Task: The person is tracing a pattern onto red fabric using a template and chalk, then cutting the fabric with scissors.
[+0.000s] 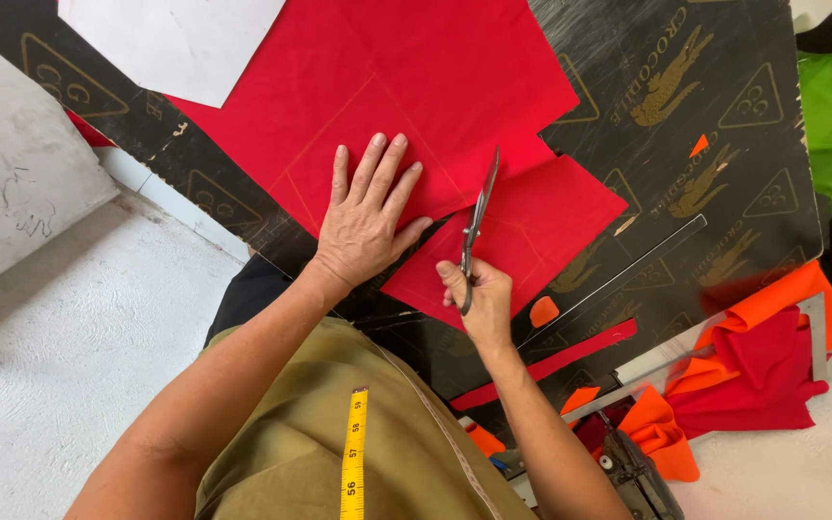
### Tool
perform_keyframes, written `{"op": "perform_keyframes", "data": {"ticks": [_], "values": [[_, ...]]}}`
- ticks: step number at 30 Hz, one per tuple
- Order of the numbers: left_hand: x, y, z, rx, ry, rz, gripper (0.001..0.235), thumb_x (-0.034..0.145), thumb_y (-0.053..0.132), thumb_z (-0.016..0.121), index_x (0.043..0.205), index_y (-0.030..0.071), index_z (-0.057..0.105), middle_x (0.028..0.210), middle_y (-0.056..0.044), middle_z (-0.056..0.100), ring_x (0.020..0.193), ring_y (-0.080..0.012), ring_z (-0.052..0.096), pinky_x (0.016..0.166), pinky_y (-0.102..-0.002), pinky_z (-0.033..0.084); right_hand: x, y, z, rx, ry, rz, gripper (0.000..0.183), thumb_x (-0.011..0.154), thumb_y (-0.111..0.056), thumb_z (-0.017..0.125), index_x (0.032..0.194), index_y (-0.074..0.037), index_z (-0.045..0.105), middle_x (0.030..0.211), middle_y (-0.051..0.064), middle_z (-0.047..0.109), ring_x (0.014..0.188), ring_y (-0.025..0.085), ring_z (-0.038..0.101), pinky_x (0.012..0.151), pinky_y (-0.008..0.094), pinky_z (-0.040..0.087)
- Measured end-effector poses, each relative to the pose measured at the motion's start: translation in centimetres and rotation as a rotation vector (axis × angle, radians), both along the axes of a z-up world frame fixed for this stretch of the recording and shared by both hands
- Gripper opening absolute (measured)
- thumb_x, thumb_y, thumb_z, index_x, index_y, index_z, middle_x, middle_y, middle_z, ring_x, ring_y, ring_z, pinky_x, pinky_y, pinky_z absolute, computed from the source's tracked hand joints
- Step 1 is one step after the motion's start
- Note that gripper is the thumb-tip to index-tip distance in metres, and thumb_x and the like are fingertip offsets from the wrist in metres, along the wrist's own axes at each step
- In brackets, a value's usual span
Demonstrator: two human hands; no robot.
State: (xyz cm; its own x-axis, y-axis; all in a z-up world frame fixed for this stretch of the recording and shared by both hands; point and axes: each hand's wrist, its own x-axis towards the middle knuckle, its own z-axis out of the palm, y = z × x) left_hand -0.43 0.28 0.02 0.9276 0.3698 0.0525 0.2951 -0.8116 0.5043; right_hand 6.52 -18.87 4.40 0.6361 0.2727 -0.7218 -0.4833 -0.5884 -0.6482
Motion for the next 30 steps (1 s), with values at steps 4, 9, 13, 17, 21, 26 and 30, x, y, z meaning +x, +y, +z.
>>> {"op": "perform_keyframes", "data": {"ticks": [4, 9, 13, 17, 21, 26, 30], "values": [[0.0, 0.1, -0.1, -0.018, 0.003, -0.009, 0.068, 0.099, 0.053, 0.068, 0.153, 0.016, 0.049, 0.168, -0.012, 0.029, 0.156, -0.0325, 0.021, 0.126, -0.061, 0.005, 3.2, -2.0, 0.7, 0.018, 0.089, 0.17, 0.032, 0.085, -0.024, 0.087, 0.074, -0.001, 0.068, 0.054, 0.012, 0.064, 0.052, 0.016, 0.064, 0.05, 0.025, 0.051], [-0.1, 0.1, -0.1, -0.029, 0.006, -0.01, 0.068, 0.099, 0.052, 0.067, 0.153, 0.015, 0.048, 0.168, -0.012, 0.028, 0.156, -0.0328, 0.021, 0.126, -0.062, 0.005, 12.2, -4.1, 1.7, -0.096, 0.103, 0.617, 0.031, 0.075, -0.025, 0.091, 0.077, -0.001, 0.072, 0.052, 0.008, 0.062, 0.054, 0.013, 0.057, 0.053, 0.025, 0.044], [-0.1, 0.3, 0.0, -0.011, 0.011, -0.017, 0.068, 0.099, 0.053, 0.068, 0.153, 0.015, 0.048, 0.168, -0.012, 0.027, 0.157, -0.0324, 0.02, 0.126, -0.061, 0.004, 15.5, -3.6, 1.9, -0.173, 0.088, 0.841, 0.032, 0.07, -0.029, 0.094, 0.074, -0.004, 0.074, 0.048, 0.006, 0.061, 0.046, 0.013, 0.053, 0.05, 0.025, 0.04], [-0.1, 0.3, 0.0, 0.0, 0.005, -0.014, 0.067, 0.1, 0.052, 0.066, 0.152, 0.014, 0.049, 0.168, -0.012, 0.028, 0.157, -0.0326, 0.02, 0.126, -0.061, 0.004, 15.5, -3.8, 1.4, -0.17, 0.112, 0.851, 0.032, 0.07, -0.029, 0.094, 0.074, -0.005, 0.074, 0.047, 0.005, 0.06, 0.046, 0.012, 0.053, 0.049, 0.023, 0.039], [-0.1, 0.2, 0.1, 0.029, -0.02, -0.027, 0.067, 0.098, 0.051, 0.069, 0.151, 0.015, 0.05, 0.167, -0.013, 0.029, 0.156, -0.0342, 0.022, 0.125, -0.063, 0.006, 15.3, -5.1, 0.4, -0.178, 0.106, 0.82, 0.032, 0.072, -0.028, 0.094, 0.071, -0.004, 0.073, 0.045, 0.004, 0.059, 0.045, 0.01, 0.052, 0.048, 0.022, 0.037], [-0.2, -0.4, -0.7, 0.044, -0.076, -0.071, 0.062, 0.098, 0.045, 0.07, 0.151, 0.018, 0.052, 0.166, -0.013, 0.033, 0.155, -0.0337, 0.027, 0.124, -0.065, 0.007, 15.2, -5.5, 0.6, -0.2, 0.09, 0.804, 0.033, 0.072, -0.03, 0.094, 0.067, -0.006, 0.073, 0.043, 0.005, 0.06, 0.043, 0.01, 0.052, 0.047, 0.021, 0.038], [-0.3, -0.2, -0.9, 0.048, -0.127, -0.085, 0.055, 0.099, 0.042, 0.069, 0.147, 0.018, 0.055, 0.163, -0.013, 0.038, 0.152, -0.0341, 0.032, 0.124, -0.064, 0.013, 15.3, -4.3, 1.0, -0.218, 0.083, 0.835, 0.034, 0.071, -0.032, 0.095, 0.067, -0.006, 0.073, 0.043, 0.006, 0.061, 0.043, 0.012, 0.053, 0.048, 0.023, 0.038]]}}
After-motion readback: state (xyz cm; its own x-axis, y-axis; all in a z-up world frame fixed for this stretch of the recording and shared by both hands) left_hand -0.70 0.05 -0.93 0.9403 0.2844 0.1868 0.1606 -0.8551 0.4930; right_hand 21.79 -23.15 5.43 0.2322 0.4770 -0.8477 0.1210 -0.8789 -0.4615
